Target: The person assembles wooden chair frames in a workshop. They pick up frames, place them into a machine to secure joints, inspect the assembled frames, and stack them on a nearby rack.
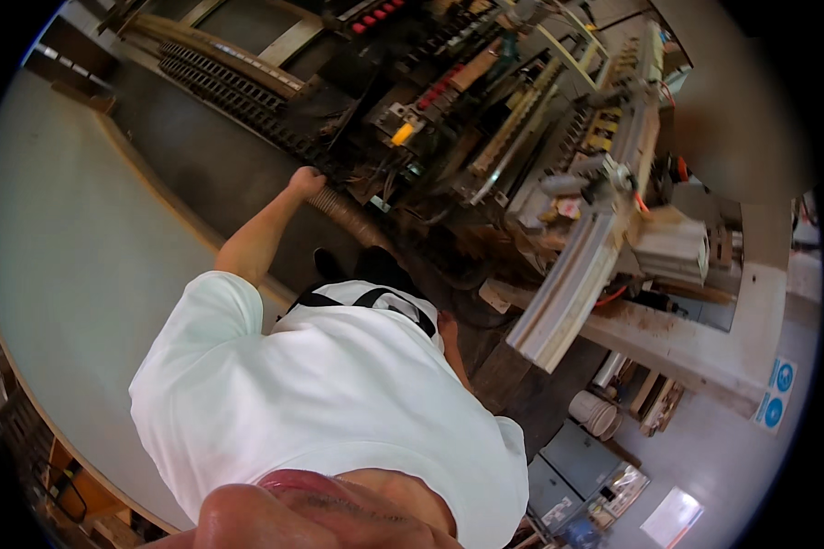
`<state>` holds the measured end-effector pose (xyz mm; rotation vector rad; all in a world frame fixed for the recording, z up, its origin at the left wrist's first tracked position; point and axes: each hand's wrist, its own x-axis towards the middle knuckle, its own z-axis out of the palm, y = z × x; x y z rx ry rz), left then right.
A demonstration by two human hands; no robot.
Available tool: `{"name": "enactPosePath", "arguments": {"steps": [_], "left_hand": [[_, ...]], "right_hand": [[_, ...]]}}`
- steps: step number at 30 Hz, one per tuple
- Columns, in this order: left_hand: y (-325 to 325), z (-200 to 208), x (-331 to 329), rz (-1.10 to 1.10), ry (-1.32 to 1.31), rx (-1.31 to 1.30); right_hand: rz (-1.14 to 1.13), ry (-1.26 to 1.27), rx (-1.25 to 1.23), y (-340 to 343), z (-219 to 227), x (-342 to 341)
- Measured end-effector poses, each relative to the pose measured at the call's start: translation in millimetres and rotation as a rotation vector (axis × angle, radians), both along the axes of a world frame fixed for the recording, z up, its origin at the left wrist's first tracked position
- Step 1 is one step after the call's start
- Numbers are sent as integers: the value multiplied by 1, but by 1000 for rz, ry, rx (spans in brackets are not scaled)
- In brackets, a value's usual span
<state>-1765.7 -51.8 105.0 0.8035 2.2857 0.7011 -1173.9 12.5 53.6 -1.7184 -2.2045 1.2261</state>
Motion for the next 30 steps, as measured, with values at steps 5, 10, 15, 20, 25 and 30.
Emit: {"name": "enactPosePath", "arguments": {"steps": [5,10,15,20,25,30], "left_hand": [[-19,29,5,8,-66,38],[-90,14,-48,-9,-89,-182],[-179,-9,-133,257,-111,-418],[-221,-5,-216,391,-60,-301],[-257,-34,-325,396,-56,-298],[-280,-35,-456,288,-24,-270]], "right_hand": [[115,-165,-91,2,-13,-68],[210,-239,-108,24,-24,-146],[191,-267,-181,54,8,-263],[82,-196,-269,40,45,-370],[63,-164,-217,15,18,-460],[-316,1,-321,-59,43,-586]]}}
